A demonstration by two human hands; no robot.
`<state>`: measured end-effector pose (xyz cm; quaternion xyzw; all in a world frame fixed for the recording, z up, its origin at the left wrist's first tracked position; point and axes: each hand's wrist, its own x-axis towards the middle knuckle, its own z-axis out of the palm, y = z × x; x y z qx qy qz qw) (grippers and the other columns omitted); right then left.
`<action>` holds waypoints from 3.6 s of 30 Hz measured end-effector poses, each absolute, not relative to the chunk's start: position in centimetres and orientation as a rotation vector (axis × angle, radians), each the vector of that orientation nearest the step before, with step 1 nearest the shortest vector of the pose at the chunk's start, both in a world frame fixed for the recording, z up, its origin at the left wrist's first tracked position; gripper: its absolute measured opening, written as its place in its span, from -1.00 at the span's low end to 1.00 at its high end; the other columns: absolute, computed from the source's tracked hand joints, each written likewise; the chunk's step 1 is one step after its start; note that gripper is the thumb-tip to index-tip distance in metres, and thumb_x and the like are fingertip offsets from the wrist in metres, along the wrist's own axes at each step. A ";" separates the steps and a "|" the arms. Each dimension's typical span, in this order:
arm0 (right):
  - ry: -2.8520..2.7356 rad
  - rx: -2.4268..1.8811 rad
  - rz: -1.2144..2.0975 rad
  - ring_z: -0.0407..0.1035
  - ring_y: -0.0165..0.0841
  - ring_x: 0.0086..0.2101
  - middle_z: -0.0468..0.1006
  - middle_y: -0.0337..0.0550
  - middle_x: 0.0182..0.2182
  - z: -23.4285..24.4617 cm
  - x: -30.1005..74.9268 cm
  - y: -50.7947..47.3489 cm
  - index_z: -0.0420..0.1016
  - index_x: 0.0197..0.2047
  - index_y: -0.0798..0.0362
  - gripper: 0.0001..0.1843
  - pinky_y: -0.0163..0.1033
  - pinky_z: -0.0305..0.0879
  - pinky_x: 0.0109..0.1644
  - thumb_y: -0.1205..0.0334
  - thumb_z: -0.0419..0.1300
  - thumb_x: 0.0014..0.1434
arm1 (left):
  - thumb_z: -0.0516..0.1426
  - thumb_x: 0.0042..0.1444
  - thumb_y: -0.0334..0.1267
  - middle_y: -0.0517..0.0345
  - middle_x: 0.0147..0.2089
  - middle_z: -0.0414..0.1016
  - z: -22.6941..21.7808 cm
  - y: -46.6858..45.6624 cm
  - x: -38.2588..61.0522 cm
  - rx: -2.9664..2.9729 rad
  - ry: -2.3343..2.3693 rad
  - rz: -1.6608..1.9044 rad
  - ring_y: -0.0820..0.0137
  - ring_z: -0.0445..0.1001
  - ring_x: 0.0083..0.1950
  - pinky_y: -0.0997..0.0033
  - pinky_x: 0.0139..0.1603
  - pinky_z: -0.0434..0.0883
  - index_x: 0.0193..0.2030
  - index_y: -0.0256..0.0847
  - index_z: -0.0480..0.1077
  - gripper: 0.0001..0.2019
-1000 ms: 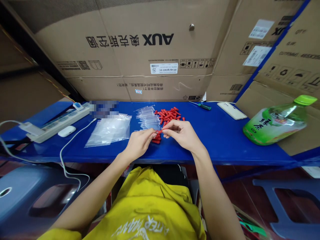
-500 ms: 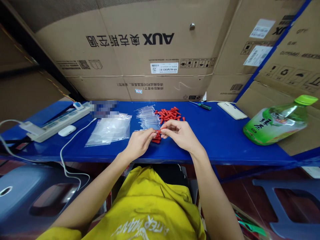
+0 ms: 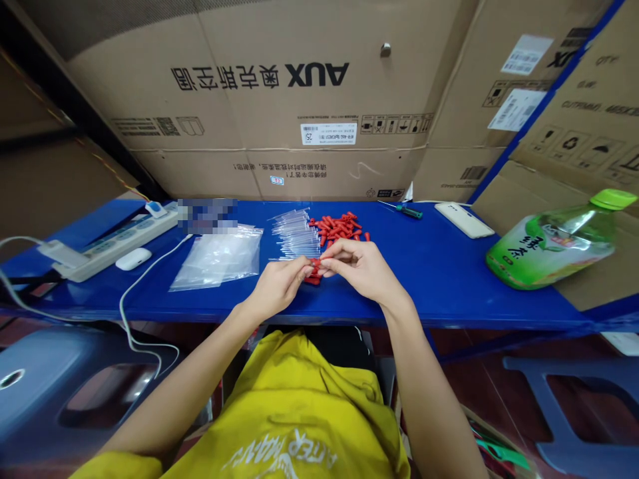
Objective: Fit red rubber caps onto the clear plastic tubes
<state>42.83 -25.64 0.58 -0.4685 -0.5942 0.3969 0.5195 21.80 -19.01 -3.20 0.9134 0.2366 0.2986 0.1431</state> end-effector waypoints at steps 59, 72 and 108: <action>-1.586 -1.151 0.923 0.69 -0.22 -0.36 0.73 -0.15 -0.38 0.0 41.7 -25.7 0.57 -0.19 0.04 -0.79 -0.13 0.66 -0.19 0.06 0.33 0.28 | -0.06 0.52 -0.20 0.21 -0.42 0.46 -3.6 -19.4 22.0 2.616 0.670 0.920 0.45 0.39 -0.47 0.48 -0.38 0.18 -0.26 -0.17 0.30 -0.71; -1.270 -0.939 0.963 0.43 -0.44 -0.51 0.52 -0.35 -0.42 -1.3 39.9 -23.9 0.41 -0.02 -0.02 -0.55 -0.30 0.42 -0.41 -0.02 0.46 0.17 | 0.02 0.50 -0.02 0.12 -0.23 0.55 -2.1 -19.2 22.6 1.927 0.666 1.176 0.35 0.52 -0.14 0.39 -0.02 0.41 -0.20 -0.19 0.51 -0.63; -2.032 -1.328 0.622 0.25 -0.37 -0.44 0.40 -0.29 -0.47 -0.5 42.7 -24.8 0.34 -0.34 0.00 -0.63 -0.26 0.06 -0.28 0.06 0.00 0.51 | 0.37 0.21 -0.09 0.01 -0.23 0.74 -1.1 -15.5 18.5 2.145 0.643 0.979 0.30 0.67 -0.27 0.38 -0.17 0.57 -0.21 -0.20 0.69 -0.79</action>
